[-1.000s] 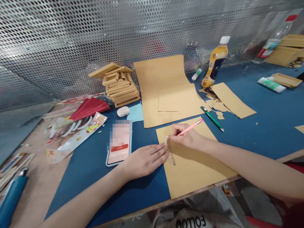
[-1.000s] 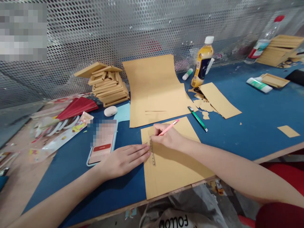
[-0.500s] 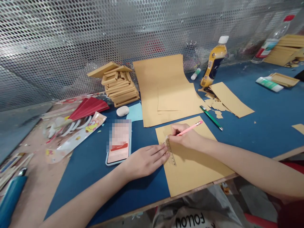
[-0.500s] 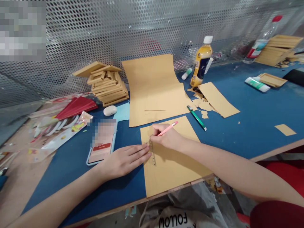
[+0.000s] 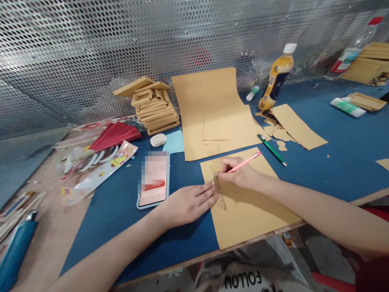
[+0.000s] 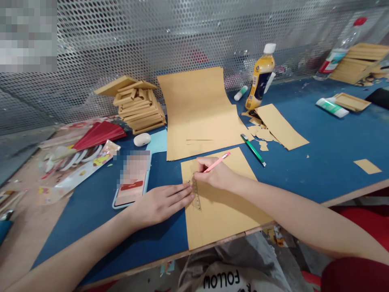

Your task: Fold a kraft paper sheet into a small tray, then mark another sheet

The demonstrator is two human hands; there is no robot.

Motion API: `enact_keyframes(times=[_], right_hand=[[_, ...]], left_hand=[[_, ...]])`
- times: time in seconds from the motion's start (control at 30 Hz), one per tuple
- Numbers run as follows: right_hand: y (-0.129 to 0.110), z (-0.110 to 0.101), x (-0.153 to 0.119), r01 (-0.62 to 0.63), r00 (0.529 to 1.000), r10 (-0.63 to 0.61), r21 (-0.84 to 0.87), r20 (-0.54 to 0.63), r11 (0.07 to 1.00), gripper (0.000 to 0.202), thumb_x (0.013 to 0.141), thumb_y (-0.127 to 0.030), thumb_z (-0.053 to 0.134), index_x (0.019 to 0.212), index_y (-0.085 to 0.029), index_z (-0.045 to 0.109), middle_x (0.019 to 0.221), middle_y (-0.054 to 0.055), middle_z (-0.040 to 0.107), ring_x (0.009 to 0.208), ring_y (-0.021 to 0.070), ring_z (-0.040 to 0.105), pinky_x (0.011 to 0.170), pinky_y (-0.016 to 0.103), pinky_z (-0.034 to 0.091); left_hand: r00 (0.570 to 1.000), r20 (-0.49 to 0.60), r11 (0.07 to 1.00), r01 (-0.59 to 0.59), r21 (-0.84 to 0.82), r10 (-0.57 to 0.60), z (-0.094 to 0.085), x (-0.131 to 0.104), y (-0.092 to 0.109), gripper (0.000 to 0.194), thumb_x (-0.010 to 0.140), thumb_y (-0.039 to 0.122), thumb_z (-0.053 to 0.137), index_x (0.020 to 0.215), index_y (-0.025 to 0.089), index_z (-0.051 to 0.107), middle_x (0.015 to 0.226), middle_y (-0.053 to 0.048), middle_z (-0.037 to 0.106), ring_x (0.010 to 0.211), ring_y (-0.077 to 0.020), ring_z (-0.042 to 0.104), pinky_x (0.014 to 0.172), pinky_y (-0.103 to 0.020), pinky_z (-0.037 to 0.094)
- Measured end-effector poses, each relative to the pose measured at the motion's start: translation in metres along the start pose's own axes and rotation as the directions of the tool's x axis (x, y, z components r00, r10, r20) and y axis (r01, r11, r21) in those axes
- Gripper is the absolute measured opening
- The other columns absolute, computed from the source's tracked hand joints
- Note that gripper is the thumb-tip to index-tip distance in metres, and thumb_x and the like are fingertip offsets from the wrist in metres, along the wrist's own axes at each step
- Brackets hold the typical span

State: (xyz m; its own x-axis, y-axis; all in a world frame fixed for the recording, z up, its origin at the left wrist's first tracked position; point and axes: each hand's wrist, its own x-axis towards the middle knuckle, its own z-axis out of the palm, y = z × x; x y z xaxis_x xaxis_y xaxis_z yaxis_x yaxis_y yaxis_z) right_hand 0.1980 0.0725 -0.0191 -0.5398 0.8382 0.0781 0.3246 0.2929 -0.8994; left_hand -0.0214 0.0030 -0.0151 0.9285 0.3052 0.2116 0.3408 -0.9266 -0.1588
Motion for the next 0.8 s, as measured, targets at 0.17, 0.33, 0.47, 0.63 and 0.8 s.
enact_keyframes(times=[0.17, 0.33, 0.47, 0.63, 0.8], right_hand=[[0.0, -0.006, -0.001, 0.048, 0.987, -0.049, 0.009, 0.156, 0.999, 0.025, 0.07, -0.015, 0.058, 0.056, -0.019, 0.038, 0.053, -0.007, 0.039, 0.05, 0.007, 0.031, 0.044, 0.021, 0.022], [-0.002, -0.008, -0.005, 0.011, 0.946, -0.041, 0.093, 0.32, 0.996, 0.03, 0.071, -0.019, 0.063, 0.056, -0.019, 0.037, 0.052, -0.008, 0.036, 0.049, 0.0061, 0.029, 0.043, 0.02, 0.02], [0.0, -0.006, -0.007, -0.051, 0.902, -0.026, 0.167, 0.43, 0.985, 0.032, 0.073, -0.022, 0.065, 0.058, -0.019, 0.036, 0.052, -0.009, 0.034, 0.049, 0.0057, 0.027, 0.044, 0.02, 0.02], [-0.001, -0.007, -0.009, -0.063, 0.865, -0.049, 0.205, 0.499, 0.977, 0.028, 0.07, -0.014, 0.065, 0.059, -0.018, 0.039, 0.055, -0.008, 0.04, 0.051, 0.0054, 0.034, 0.046, 0.019, 0.025], [-0.005, -0.008, -0.011, -0.161, 0.837, 0.014, 0.221, 0.548, 0.962, 0.025, 0.071, -0.015, 0.065, 0.059, -0.018, 0.043, 0.053, -0.006, 0.05, 0.05, 0.0068, 0.045, 0.046, 0.018, 0.031]], left_hand=[[1.0, -0.008, 1.0, -0.018, 0.009, 0.018, -0.001, 0.002, -0.002, 0.033, 0.096, 0.005, 0.031, 0.122, 0.003, 0.052, 0.122, -0.017, 0.061, 0.119, -0.0248, 0.054, 0.092, -0.037, 0.053], [0.999, -0.034, 1.0, -0.029, 0.004, 0.029, -0.003, 0.004, -0.003, 0.033, 0.095, 0.004, 0.033, 0.119, 0.003, 0.054, 0.116, -0.016, 0.064, 0.114, -0.0246, 0.058, 0.089, -0.037, 0.055], [0.999, -0.046, 1.0, -0.011, 0.016, 0.012, -0.003, 0.005, -0.003, 0.031, 0.096, 0.006, 0.033, 0.117, 0.005, 0.056, 0.113, -0.014, 0.066, 0.113, -0.0218, 0.059, 0.089, -0.035, 0.055], [0.999, -0.047, 0.999, 0.002, 0.032, 0.0, -0.001, 0.004, -0.002, 0.031, 0.098, 0.009, 0.033, 0.118, 0.006, 0.057, 0.117, -0.013, 0.064, 0.114, -0.022, 0.058, 0.09, -0.034, 0.055], [0.999, -0.047, 0.998, -0.004, 0.056, 0.007, 0.003, 0.002, -0.002, 0.032, 0.098, 0.01, 0.032, 0.115, 0.008, 0.059, 0.118, -0.012, 0.064, 0.117, -0.0194, 0.056, 0.094, -0.033, 0.052]])
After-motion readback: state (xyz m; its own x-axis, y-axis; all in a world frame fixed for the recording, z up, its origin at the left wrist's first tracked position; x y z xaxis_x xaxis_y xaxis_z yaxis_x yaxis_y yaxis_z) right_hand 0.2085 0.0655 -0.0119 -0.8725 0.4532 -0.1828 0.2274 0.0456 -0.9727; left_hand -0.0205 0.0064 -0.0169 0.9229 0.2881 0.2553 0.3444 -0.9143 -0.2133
